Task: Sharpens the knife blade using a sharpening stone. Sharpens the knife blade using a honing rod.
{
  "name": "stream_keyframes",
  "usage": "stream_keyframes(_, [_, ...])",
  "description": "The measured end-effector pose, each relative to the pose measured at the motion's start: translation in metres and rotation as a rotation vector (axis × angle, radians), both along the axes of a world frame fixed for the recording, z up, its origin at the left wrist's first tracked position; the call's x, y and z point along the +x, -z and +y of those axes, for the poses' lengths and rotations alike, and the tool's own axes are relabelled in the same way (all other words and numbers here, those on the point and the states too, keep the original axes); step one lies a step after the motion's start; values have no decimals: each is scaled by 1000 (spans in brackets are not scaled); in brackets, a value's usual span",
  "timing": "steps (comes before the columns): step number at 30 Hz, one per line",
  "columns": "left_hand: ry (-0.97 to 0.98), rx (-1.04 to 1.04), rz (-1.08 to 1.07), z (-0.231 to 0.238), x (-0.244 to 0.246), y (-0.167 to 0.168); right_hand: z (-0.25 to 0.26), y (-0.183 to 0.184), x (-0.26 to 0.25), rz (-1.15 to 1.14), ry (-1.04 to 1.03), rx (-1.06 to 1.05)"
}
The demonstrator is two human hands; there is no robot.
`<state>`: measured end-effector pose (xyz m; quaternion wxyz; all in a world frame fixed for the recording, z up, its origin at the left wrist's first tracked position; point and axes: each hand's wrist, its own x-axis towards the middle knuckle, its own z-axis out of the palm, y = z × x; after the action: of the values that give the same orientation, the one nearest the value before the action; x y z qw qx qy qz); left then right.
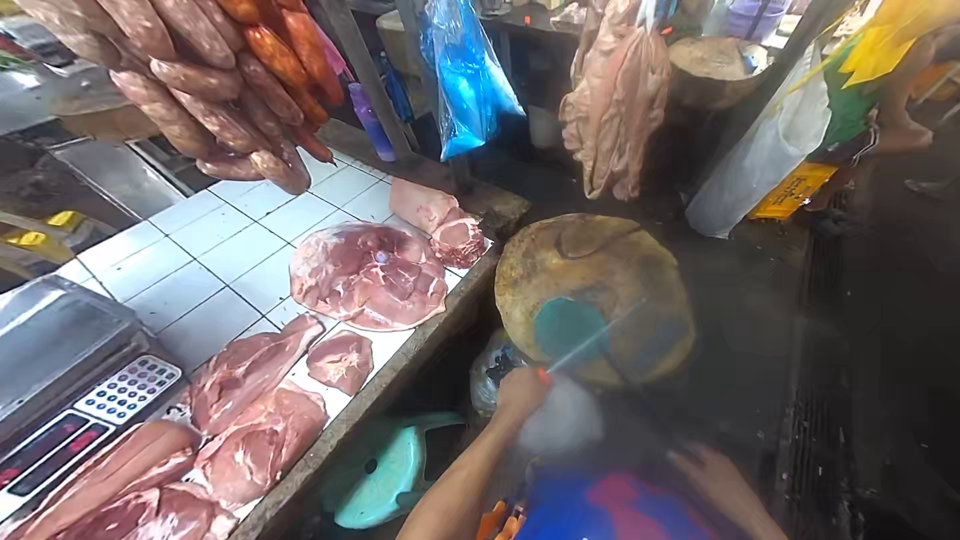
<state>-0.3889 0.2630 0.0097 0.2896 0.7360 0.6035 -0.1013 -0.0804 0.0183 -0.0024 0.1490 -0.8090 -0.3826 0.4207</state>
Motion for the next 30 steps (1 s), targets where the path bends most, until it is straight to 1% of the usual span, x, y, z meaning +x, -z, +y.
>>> stream_keyframes(2, [25,-38,44,1,-7,1,4,6,-11,-260,108,46])
stream_keyframes(3, [53,-56,43,1,-10,2,13,5,-16,-379,164,68])
stream_keyframes(6, [159,-131,1,-4,-18,6,50,-7,-20,-600,227,95])
stream_keyframes(9, [213,-161,-11,-4,-27,9,56,2,-9,-719,227,60])
stream_keyframes(13, [190,-160,56,22,-40,9,15,34,8,-708,256,-74])
stream_keyframes(15, [200,-136,77,39,-38,8,1,38,14,-622,211,-69])
stream_keyframes(16, [213,-113,64,48,-34,8,3,32,16,-521,186,-53])
stream_keyframes(19, [271,-33,-52,66,-16,11,31,-14,18,-70,184,54])
stream_keyframes(21, [303,1,-137,74,-1,14,53,-42,7,272,301,149])
stream_keyframes(23, [309,14,-182,81,12,15,66,-53,-11,497,441,228])
stream_keyframes(25, [270,17,-178,89,19,14,61,-44,-28,571,448,218])
stream_keyframes(26, [232,17,-152,94,20,12,50,-35,-34,547,406,171])
stream_keyframes(28, [121,26,-102,104,21,9,24,-16,-34,416,285,45])
stream_keyframes(30, [21,62,-84,118,19,11,6,-1,-25,304,246,-7])
